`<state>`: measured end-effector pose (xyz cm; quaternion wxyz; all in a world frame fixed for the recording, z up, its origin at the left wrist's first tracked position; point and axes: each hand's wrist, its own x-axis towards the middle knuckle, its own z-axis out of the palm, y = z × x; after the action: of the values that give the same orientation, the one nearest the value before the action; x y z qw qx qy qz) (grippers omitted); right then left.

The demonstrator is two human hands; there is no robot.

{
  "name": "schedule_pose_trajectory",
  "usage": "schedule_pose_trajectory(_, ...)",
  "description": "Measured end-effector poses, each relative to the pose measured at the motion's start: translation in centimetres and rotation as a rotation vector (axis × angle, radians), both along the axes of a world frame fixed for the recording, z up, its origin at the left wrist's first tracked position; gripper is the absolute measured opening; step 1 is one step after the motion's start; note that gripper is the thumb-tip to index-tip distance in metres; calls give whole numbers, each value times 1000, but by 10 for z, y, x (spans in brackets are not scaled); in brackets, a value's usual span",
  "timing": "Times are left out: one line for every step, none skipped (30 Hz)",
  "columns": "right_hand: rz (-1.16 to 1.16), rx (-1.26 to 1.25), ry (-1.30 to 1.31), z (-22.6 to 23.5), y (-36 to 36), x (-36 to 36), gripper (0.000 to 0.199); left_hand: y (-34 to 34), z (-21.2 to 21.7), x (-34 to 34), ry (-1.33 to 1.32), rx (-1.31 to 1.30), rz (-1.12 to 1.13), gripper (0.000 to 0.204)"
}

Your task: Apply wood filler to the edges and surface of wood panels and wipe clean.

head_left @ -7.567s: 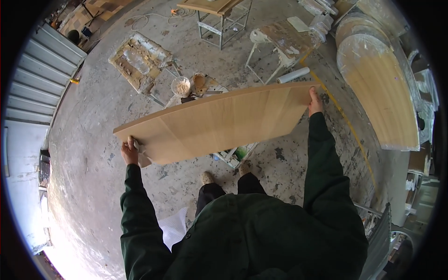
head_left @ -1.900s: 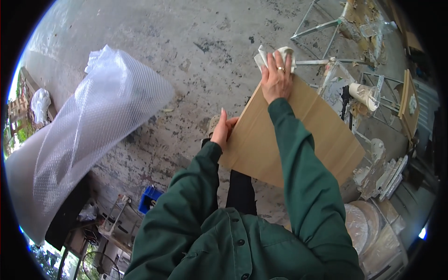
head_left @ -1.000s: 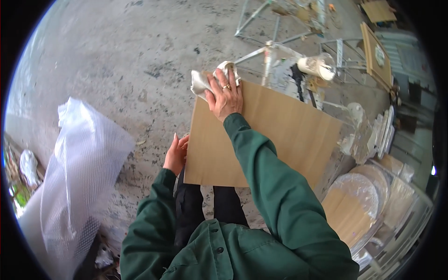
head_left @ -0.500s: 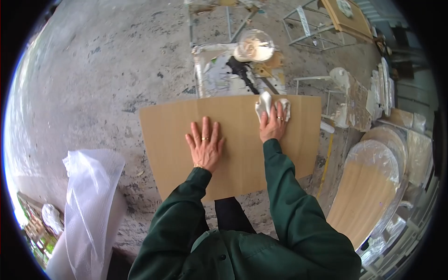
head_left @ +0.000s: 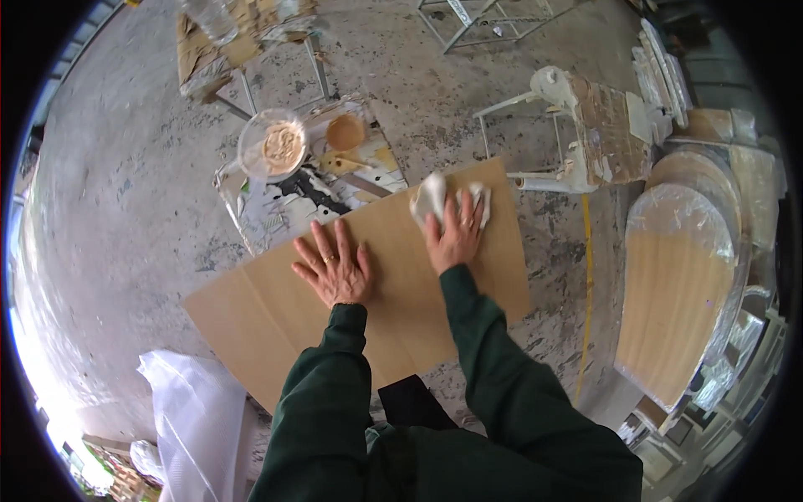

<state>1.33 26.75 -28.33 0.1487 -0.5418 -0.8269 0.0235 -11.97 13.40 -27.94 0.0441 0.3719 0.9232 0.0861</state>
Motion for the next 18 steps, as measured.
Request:
schedule_pose_trajectory(-48, 60, 18, -2, 30, 2, 49, 3, -2, 4, 3, -3, -10, 58)
schedule_pose_trajectory(-98, 111, 29, -4, 59, 6, 46, 5, -2, 7, -3, -18, -15, 58)
schedule_pose_trajectory(-153, 132, -10, -4, 81, 8, 43, 5, -3, 8, -5, -39, -16, 58)
schedule_pose_trajectory(-199, 129, -18, -4, 96, 13, 38, 4, -3, 7, 6, -56, -17, 59)
schedule_pose_trajectory(-232, 90, 23, -7, 107, 20, 36, 5, -4, 6, 9, -66, -35, 59)
schedule_pose_trajectory(-264, 46, 60, -10, 113, 30, 35, 4, -3, 7, 15, -61, -28, 59)
schedule_pose_trajectory(-201, 95, 89, -13, 115, 42, 34, 3, -3, 8, 18, -56, -22, 59)
schedule_pose_trajectory(-219, 84, 79, -16, 109, 57, 34, 5, -6, 9, 14, -45, -19, 59)
schedule_pose_trajectory(-246, 63, 76, -17, 96, 66, 34, 4, -7, 6, 10, -64, -33, 59)
schedule_pose_trajectory(-274, 43, 72, -17, 82, 76, 34, 2, -7, 4, 21, -70, -19, 59)
schedule_pose_trajectory(-306, 56, 30, -17, 65, 87, 34, -1, -8, 2, 31, -77, -5, 59)
schedule_pose_trajectory(-343, 36, 33, -16, 51, 105, 34, 2, -8, 3, 31, -81, -7, 59)
schedule_pose_trajectory(-380, 13, 33, -20, 34, 127, 35, 3, -9, 5, 26, -84, -5, 59)
schedule_pose_trajectory(-414, 13, -4, -22, 19, 149, 34, 5, -11, 6, 20, -89, -1, 59)
schedule_pose_trajectory(-440, -34, -1, -23, 4, 169, 33, 5, -12, 6, 27, -96, -3, 59)
schedule_pose_trajectory(-463, -86, 8, -21, -11, 180, 32, 3, -12, 3, 30, -102, -4, 59)
schedule_pose_trajectory(-557, -178, -50, -19, -28, 190, 33, 1, -11, 0, 33, -109, -5, 59)
schedule_pose_trajectory(-557, -165, -46, -19, -40, 206, 34, 1, -11, 0, 27, -98, -7, 59)
